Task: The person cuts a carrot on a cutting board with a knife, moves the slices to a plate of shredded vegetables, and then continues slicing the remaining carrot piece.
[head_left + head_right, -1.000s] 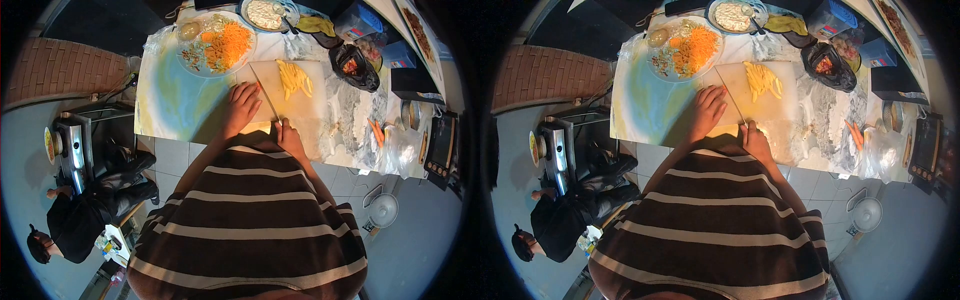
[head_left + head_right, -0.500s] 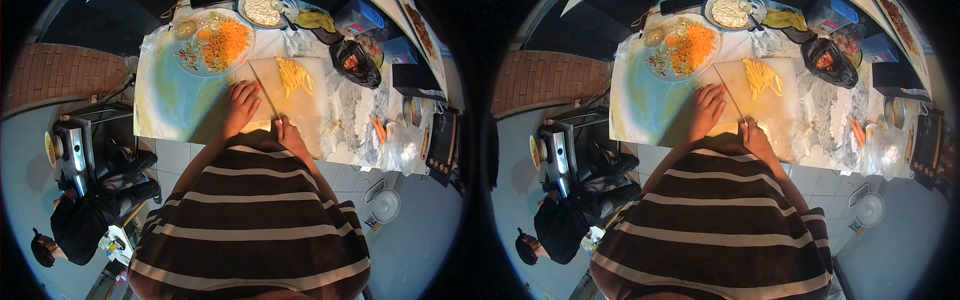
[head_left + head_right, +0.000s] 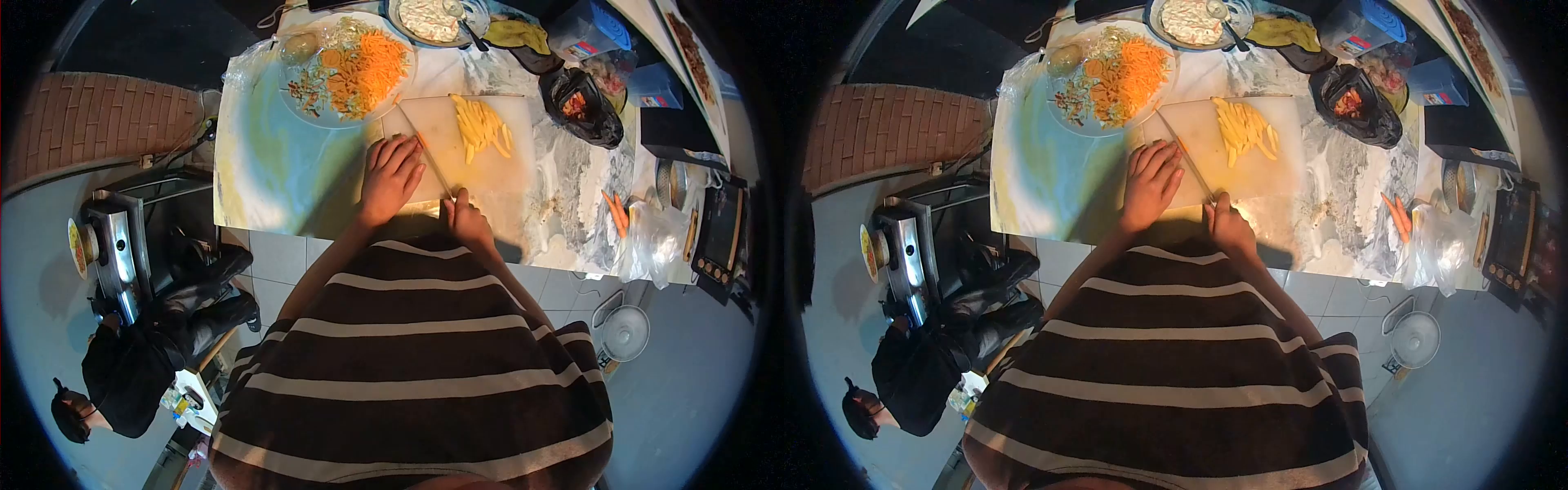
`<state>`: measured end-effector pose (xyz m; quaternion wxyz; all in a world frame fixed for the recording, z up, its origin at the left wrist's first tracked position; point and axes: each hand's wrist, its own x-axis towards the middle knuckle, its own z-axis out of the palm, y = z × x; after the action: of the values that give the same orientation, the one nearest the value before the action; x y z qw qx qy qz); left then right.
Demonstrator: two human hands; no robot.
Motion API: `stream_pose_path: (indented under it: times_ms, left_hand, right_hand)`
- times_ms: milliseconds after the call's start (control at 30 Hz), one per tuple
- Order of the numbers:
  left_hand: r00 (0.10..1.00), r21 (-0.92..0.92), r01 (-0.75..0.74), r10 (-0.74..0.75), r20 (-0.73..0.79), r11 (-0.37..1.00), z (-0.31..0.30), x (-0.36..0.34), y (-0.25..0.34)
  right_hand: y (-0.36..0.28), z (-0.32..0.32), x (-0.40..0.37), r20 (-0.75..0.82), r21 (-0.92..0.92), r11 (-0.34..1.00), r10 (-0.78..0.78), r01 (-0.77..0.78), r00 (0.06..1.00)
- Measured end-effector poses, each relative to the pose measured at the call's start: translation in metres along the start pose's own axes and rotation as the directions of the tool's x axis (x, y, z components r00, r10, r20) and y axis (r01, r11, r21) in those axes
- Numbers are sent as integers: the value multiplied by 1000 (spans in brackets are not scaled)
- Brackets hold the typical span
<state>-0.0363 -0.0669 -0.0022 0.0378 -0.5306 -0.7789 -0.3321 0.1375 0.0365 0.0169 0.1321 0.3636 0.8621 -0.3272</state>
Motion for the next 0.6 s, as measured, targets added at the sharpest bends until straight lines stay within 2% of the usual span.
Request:
stream_pose_path:
  times_ms: [33, 167, 233, 367, 467, 567, 600]
  left_hand:
    - [1000, -9, 1, -1, 4, 1000, 0, 0, -1]
    - [1000, -9, 0, 0, 6, 1000, 1, -2, 2]
    - [999, -49, 18, -19, -29, 999, 5, -1, 2]
    - [998, 2, -9, 9, -55, 1000, 3, -2, 5]
    - [999, 16, -10, 11, -42, 1000, 1, -1, 5]
    - [999, 15, -30, 31, -37, 999, -1, 0, 5]
    - [999, 14, -26, 26, -23, 1000, -4, 2, 6]
  right_hand:
    - [-6, -2, -1, -14, -85, 995, 46, -47, 999]
    - [-7, -11, -6, -30, -102, 994, 25, -28, 999]
    - [0, -13, -4, -63, -49, 997, -56, 53, 996]
    - [7, -19, -10, -151, -4, 992, -125, 126, 981]
    - [3, -25, -12, -179, 10, 990, -140, 144, 974]
    - [-3, -31, -14, -146, 29, 997, -68, 73, 987]
    - [-4, -33, -14, -126, 101, 993, -46, 59, 991]
